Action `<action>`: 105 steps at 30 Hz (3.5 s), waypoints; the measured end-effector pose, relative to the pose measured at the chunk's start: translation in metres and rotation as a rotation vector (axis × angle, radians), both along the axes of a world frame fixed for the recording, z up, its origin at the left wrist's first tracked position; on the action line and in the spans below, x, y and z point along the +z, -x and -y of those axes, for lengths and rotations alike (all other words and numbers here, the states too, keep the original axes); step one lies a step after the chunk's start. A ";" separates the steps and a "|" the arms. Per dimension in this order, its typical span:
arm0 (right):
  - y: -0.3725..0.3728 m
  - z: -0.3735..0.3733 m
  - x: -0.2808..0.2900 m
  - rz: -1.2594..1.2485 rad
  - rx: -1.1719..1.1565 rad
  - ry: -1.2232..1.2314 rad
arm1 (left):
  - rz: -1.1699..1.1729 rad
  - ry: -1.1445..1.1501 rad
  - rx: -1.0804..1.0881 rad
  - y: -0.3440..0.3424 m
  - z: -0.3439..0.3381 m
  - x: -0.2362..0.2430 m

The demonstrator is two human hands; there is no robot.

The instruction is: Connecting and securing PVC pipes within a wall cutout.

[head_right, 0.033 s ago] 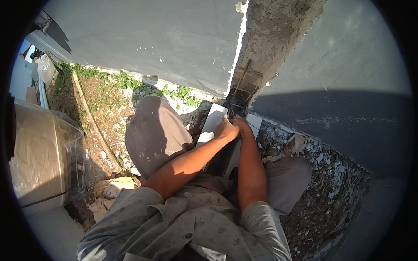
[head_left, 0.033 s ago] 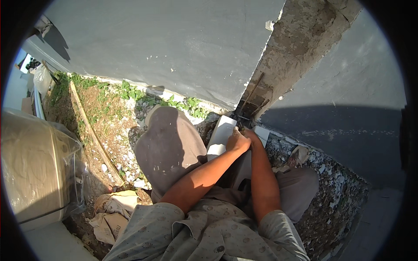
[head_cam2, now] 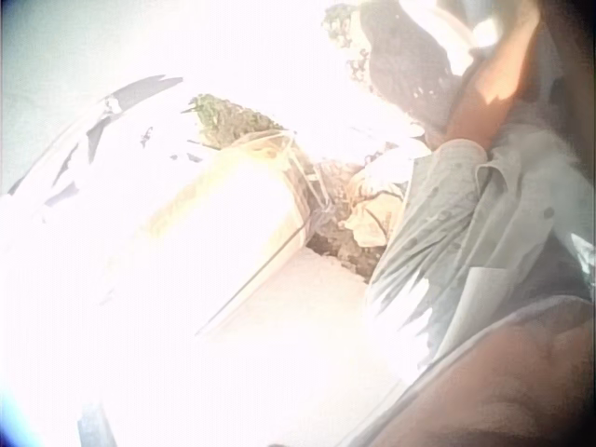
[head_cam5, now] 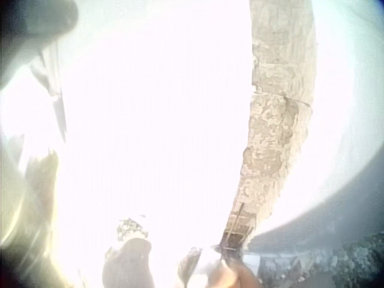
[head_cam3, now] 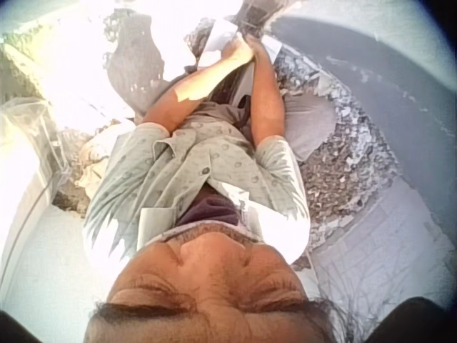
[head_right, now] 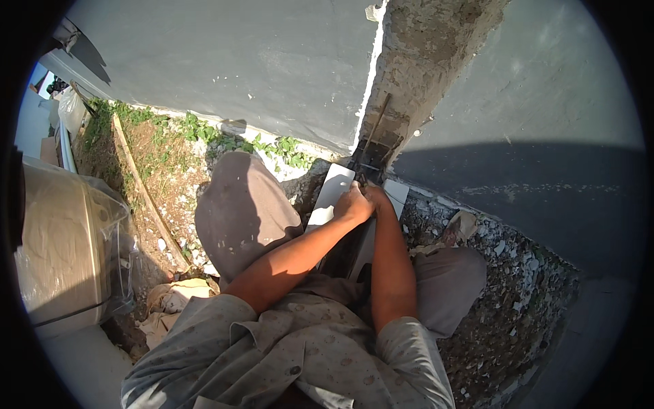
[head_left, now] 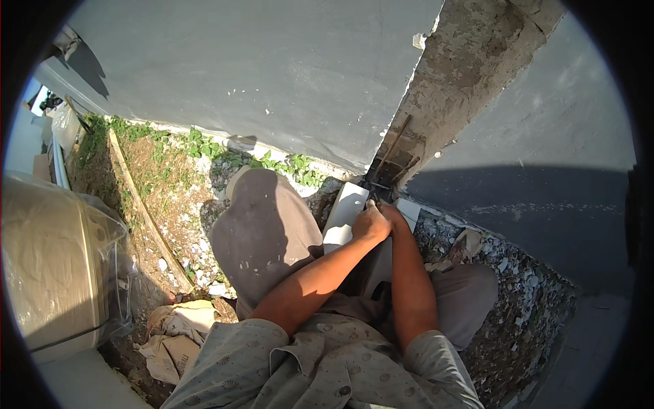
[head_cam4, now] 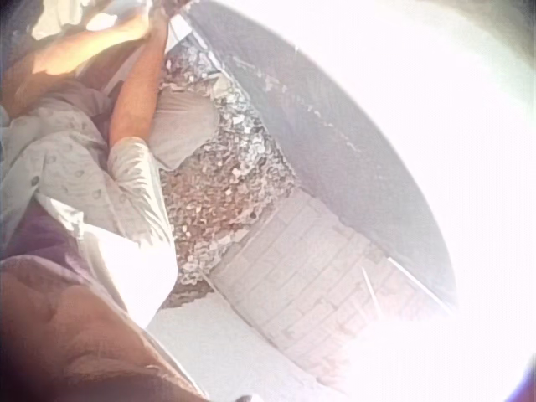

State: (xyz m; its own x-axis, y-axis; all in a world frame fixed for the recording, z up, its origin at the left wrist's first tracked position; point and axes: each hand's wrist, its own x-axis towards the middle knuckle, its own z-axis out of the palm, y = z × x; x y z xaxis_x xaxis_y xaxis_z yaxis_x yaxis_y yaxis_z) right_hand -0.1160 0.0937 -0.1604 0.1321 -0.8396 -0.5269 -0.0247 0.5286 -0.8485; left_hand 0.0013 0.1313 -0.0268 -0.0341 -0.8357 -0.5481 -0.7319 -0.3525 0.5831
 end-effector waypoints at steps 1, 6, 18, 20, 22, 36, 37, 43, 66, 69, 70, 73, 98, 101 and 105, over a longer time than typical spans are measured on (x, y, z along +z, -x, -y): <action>0.002 -0.002 -0.004 -0.008 -0.008 0.037 | 0.044 0.187 -0.170 0.003 0.002 0.001; 0.003 -0.018 -0.004 -0.032 -0.062 0.058 | -0.089 0.579 -0.409 0.029 0.011 0.000; 0.000 -0.008 -0.002 -0.082 -0.060 0.068 | -0.319 0.409 -0.471 0.018 0.034 0.004; 0.003 -0.005 -0.004 -0.081 -0.045 0.067 | -0.323 0.501 -0.356 0.014 0.031 0.003; 0.004 -0.002 -0.005 -0.079 -0.028 0.069 | -0.317 0.464 -0.343 0.006 0.027 0.004; 0.000 0.005 -0.003 -0.056 0.090 0.097 | -0.385 0.423 -0.231 -0.016 -0.007 -0.010; -0.001 0.007 0.001 -0.102 0.106 0.016 | -0.255 0.716 -0.088 -0.011 -0.016 -0.010; -0.011 0.003 0.035 0.233 -0.166 -0.278 | -0.781 -0.283 0.508 0.000 -0.031 -0.001; -0.027 0.000 0.118 -0.985 0.295 -0.115 | 0.164 0.004 -0.452 -0.019 0.021 0.070; -0.034 -0.011 0.125 -1.152 0.409 0.005 | -0.077 0.407 -0.228 -0.004 0.050 0.094; -0.038 -0.013 0.127 -1.193 0.471 0.015 | -0.076 0.569 -0.185 0.007 0.060 0.100; -0.048 -0.025 0.125 -1.325 0.414 -0.007 | -0.097 0.628 -0.046 0.040 0.096 0.113; -0.056 -0.040 0.090 -1.379 0.135 0.087 | -0.080 0.884 0.046 0.028 0.097 0.113; -0.046 -0.040 0.093 -1.377 0.318 0.241 | -0.064 0.840 -0.103 0.014 0.092 0.120; -0.019 -0.017 0.114 -0.848 0.287 0.043 | -0.067 0.820 -0.228 0.002 0.096 0.129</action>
